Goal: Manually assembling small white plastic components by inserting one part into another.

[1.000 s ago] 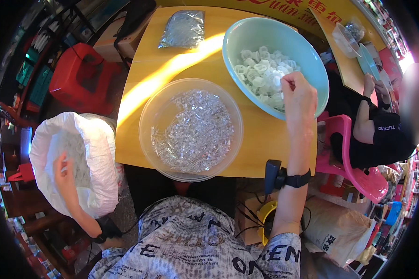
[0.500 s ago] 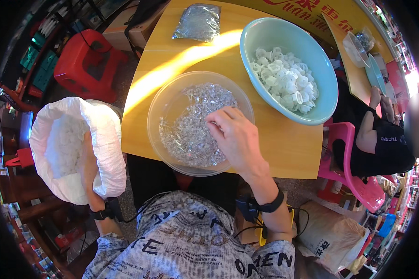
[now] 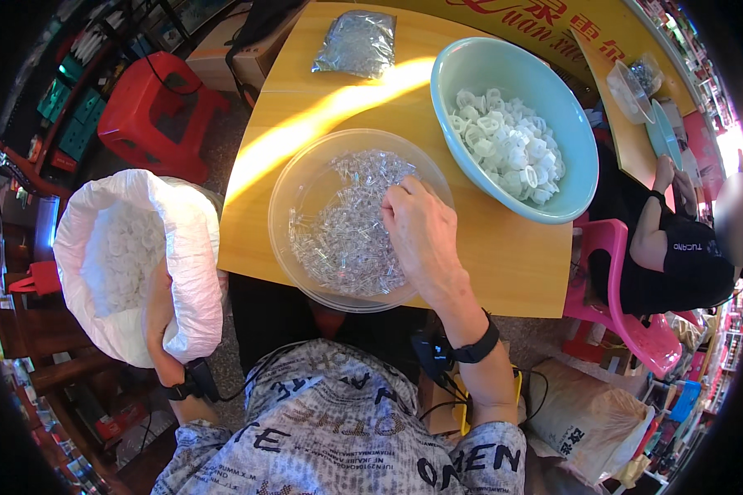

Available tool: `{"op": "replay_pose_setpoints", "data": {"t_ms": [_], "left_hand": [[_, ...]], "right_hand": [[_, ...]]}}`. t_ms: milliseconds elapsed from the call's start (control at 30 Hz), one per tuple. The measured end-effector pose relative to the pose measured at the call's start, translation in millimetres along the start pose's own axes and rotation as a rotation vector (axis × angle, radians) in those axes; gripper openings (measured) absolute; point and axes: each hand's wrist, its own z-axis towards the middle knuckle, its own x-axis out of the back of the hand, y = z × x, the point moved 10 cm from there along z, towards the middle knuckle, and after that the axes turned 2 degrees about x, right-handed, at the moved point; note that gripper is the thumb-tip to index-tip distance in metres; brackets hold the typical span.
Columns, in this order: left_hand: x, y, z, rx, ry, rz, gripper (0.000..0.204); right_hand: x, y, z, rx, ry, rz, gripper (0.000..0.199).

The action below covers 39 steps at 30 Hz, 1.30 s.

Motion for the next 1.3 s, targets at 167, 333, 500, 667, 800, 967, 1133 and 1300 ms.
{"op": "replay_pose_setpoints", "data": {"t_ms": [167, 333, 500, 667, 800, 967, 1133, 1300], "left_hand": [[20, -42, 0, 0.047, 0.1, -0.19, 0.025], [69, 6, -25, -0.152, 0.487, -0.029, 0.016], [36, 92, -67, -0.322, 0.567, -0.198, 0.012], [-89, 160, -52, -0.455, 0.018, -0.192, 0.019], [-147, 134, -17, -0.279, -0.213, -0.462, 0.019], [-151, 138, -12, -0.312, -0.204, -0.616, 0.015], [-152, 131, -12, -0.274, -0.195, -0.508, 0.012], [-168, 126, -8, -0.084, -0.336, -0.893, 0.011]], "right_hand": [[8, 8, -7, -0.088, 0.019, 0.225, 0.006], [12, -1, -18, -0.102, 0.051, 0.546, 0.011], [-9, -5, -32, -0.273, -0.077, 0.986, 0.011], [-22, -13, -41, -0.387, -0.21, 1.286, 0.011], [-22, -18, -46, -0.416, -0.241, 1.366, 0.01], [-16, -15, -48, -0.346, -0.181, 1.223, 0.009], [-12, -17, -49, -0.325, -0.154, 1.204, 0.009], [-13, -15, -50, -0.333, -0.087, 1.377, 0.01]]}}
